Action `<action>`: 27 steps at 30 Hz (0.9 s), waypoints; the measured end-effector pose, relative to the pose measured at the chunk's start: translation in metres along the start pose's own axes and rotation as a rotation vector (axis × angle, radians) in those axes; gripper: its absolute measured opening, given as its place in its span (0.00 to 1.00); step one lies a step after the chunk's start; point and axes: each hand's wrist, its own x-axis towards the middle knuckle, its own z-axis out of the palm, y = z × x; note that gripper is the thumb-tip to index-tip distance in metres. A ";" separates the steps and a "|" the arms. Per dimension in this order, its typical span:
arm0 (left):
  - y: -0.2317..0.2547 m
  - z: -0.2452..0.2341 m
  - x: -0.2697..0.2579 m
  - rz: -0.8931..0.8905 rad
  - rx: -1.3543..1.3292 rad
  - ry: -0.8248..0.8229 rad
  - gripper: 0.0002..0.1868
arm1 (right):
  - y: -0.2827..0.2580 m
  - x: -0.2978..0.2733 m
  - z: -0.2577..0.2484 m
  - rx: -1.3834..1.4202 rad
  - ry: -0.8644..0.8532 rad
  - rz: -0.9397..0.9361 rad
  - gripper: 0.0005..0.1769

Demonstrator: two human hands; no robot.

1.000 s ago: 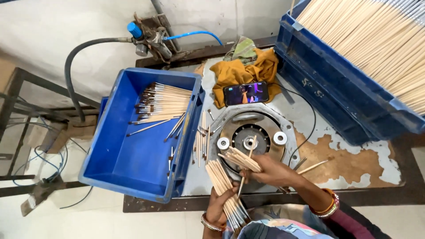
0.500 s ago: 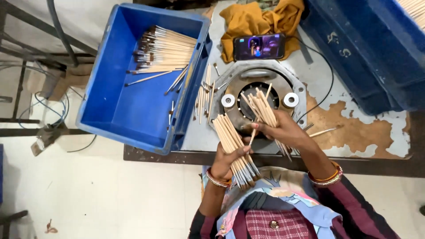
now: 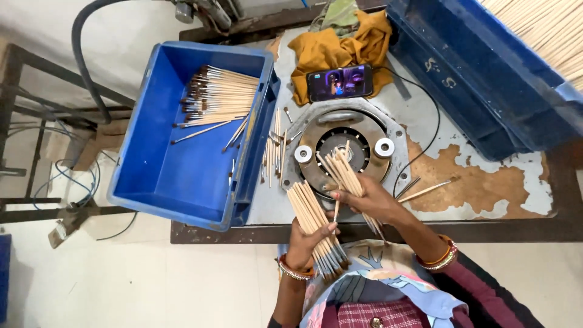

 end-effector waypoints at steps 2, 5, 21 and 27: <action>-0.006 -0.006 -0.003 0.006 0.023 0.000 0.19 | -0.001 -0.001 0.003 -0.047 0.007 0.026 0.23; -0.005 -0.007 -0.009 0.014 0.052 0.015 0.18 | -0.002 -0.002 0.007 -0.105 0.007 0.034 0.24; -0.019 -0.024 -0.002 -0.009 -0.105 0.103 0.18 | 0.026 0.006 0.008 0.266 0.000 -0.042 0.22; -0.012 -0.023 -0.001 -0.026 -0.205 0.181 0.17 | 0.045 0.000 0.015 0.453 -0.013 0.043 0.21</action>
